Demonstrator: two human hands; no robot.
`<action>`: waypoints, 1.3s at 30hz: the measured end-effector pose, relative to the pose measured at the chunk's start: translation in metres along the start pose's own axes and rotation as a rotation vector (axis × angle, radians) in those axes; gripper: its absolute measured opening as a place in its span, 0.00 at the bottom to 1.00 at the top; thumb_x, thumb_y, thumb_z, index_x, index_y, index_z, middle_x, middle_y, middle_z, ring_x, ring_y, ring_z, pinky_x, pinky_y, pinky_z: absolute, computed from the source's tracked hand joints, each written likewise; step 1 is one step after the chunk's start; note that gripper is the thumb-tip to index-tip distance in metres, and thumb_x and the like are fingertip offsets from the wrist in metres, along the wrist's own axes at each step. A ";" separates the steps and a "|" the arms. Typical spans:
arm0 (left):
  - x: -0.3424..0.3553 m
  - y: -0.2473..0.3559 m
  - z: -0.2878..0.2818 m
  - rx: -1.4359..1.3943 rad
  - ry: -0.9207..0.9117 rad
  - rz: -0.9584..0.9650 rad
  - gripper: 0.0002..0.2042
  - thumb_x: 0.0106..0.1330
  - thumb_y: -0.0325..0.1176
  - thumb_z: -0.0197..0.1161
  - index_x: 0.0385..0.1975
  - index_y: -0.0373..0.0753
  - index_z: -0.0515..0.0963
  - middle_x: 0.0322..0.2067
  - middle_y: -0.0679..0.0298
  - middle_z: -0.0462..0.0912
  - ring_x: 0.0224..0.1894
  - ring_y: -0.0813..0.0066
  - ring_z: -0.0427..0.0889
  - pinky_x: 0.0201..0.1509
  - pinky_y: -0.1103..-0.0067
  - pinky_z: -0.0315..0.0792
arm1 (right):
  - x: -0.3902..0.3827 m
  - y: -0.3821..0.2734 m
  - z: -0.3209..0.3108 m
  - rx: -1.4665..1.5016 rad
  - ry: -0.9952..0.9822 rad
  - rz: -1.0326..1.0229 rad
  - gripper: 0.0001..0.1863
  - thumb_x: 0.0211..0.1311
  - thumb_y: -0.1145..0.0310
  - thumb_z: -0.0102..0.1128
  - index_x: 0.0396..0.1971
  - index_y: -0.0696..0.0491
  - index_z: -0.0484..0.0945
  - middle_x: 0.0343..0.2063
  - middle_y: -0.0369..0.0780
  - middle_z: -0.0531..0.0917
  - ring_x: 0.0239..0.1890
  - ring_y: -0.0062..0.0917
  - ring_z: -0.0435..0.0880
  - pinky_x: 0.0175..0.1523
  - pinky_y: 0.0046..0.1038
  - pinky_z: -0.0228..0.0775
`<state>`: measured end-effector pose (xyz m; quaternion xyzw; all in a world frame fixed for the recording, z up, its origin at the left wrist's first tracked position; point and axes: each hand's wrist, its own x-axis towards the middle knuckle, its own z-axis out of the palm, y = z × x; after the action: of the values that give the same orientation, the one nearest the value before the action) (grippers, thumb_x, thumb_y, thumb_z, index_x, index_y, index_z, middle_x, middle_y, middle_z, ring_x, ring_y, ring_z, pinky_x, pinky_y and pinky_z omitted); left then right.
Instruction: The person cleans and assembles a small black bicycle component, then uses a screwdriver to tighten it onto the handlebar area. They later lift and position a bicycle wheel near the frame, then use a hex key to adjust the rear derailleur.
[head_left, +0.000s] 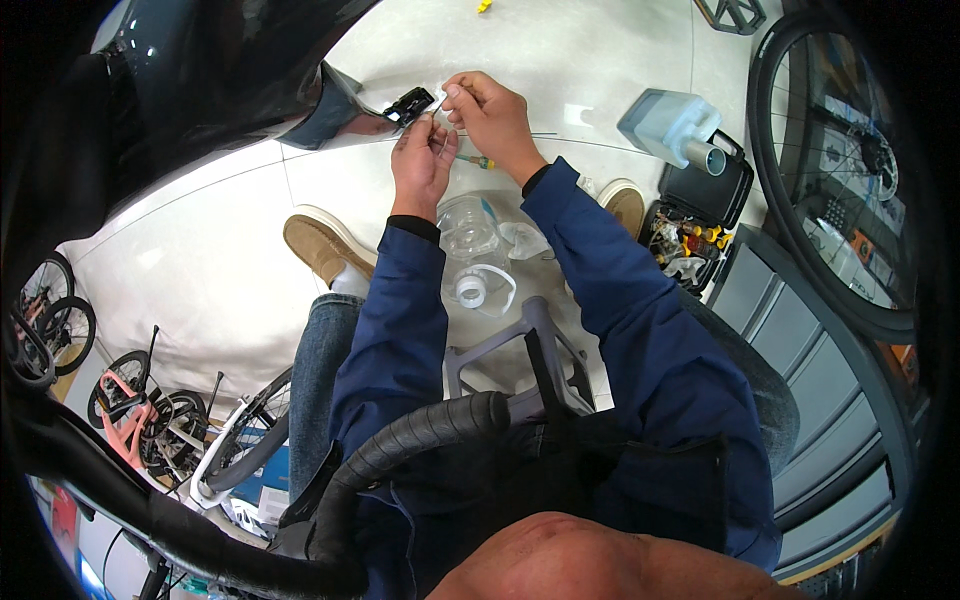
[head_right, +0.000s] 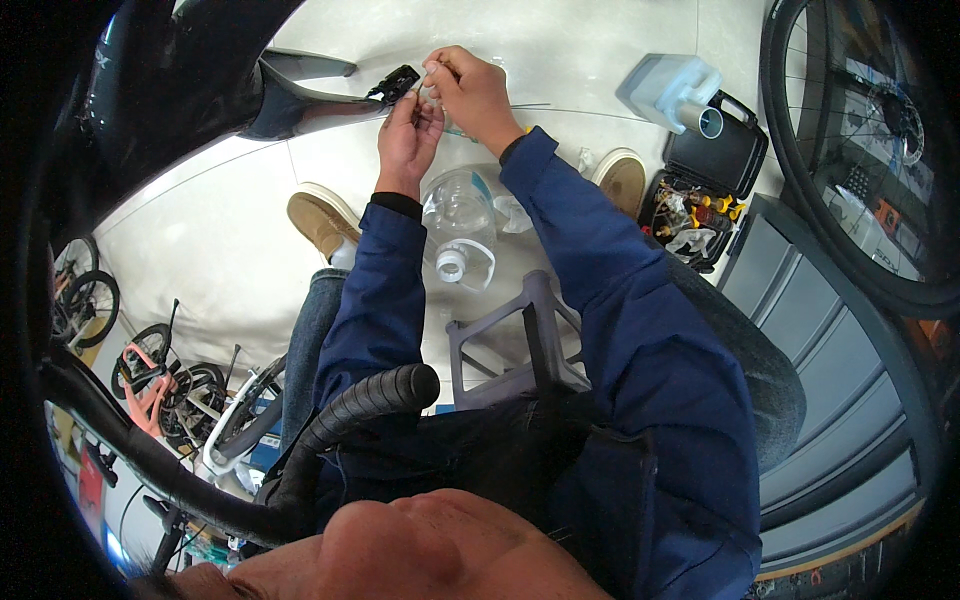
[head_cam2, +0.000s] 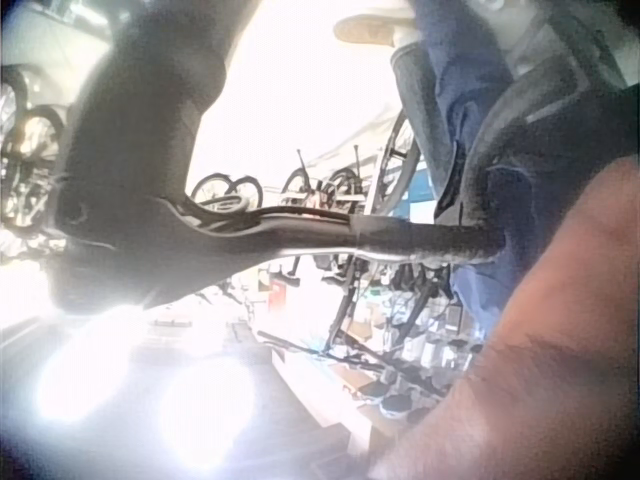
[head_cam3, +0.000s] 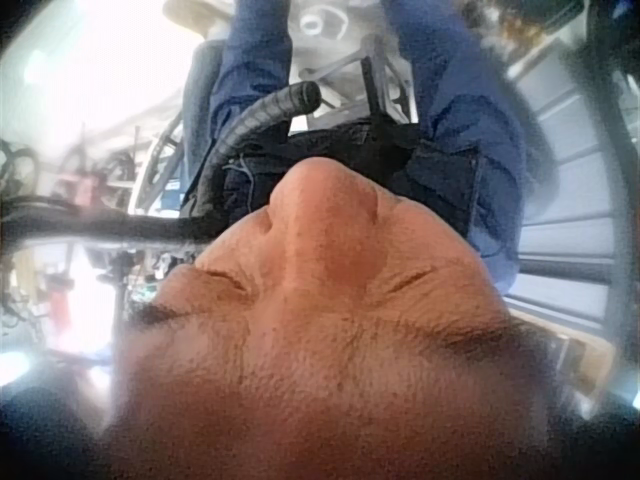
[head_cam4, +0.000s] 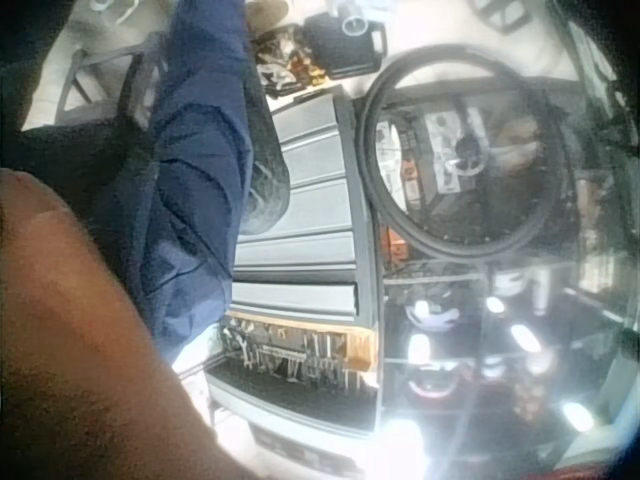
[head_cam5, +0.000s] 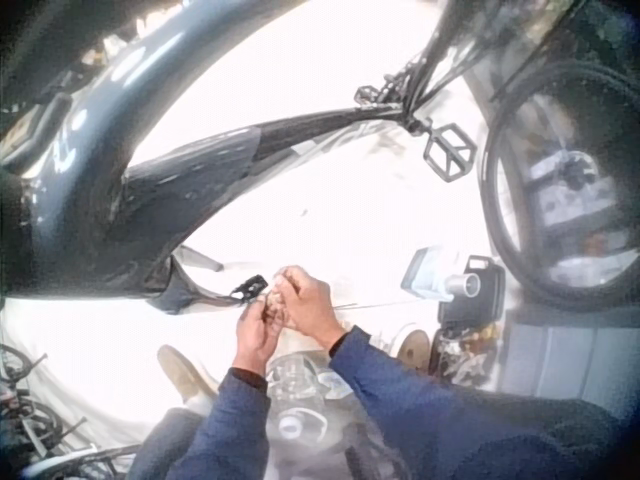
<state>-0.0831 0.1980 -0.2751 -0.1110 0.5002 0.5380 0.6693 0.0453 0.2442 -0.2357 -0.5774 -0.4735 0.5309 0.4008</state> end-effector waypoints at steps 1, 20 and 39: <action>-0.001 0.000 0.000 -0.012 -0.010 -0.001 0.05 0.75 0.31 0.62 0.39 0.36 0.78 0.32 0.67 0.79 0.34 0.77 0.80 0.46 0.74 0.81 | 0.000 -0.001 0.000 -0.037 -0.010 -0.032 0.10 0.74 0.65 0.60 0.43 0.56 0.83 0.28 0.38 0.90 0.29 0.20 0.90 0.36 0.24 0.84; 0.000 0.001 -0.004 -0.162 -0.111 -0.085 0.07 0.77 0.32 0.59 0.40 0.35 0.79 0.33 0.66 0.82 0.37 0.76 0.83 0.48 0.75 0.82 | -0.006 -0.005 0.004 0.029 0.018 0.033 0.10 0.75 0.67 0.59 0.42 0.58 0.83 0.30 0.40 0.90 0.31 0.20 0.91 0.37 0.23 0.85; 0.011 -0.006 -0.016 -0.192 -0.148 -0.065 0.08 0.79 0.32 0.56 0.46 0.35 0.80 0.43 0.61 0.88 0.46 0.74 0.87 0.59 0.76 0.80 | -0.010 -0.002 0.010 -0.016 0.106 -0.038 0.08 0.74 0.68 0.60 0.42 0.57 0.83 0.28 0.41 0.90 0.31 0.23 0.92 0.38 0.24 0.84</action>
<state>-0.0876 0.1914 -0.2935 -0.1509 0.3917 0.5681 0.7079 0.0351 0.2348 -0.2330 -0.5988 -0.4667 0.4881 0.4306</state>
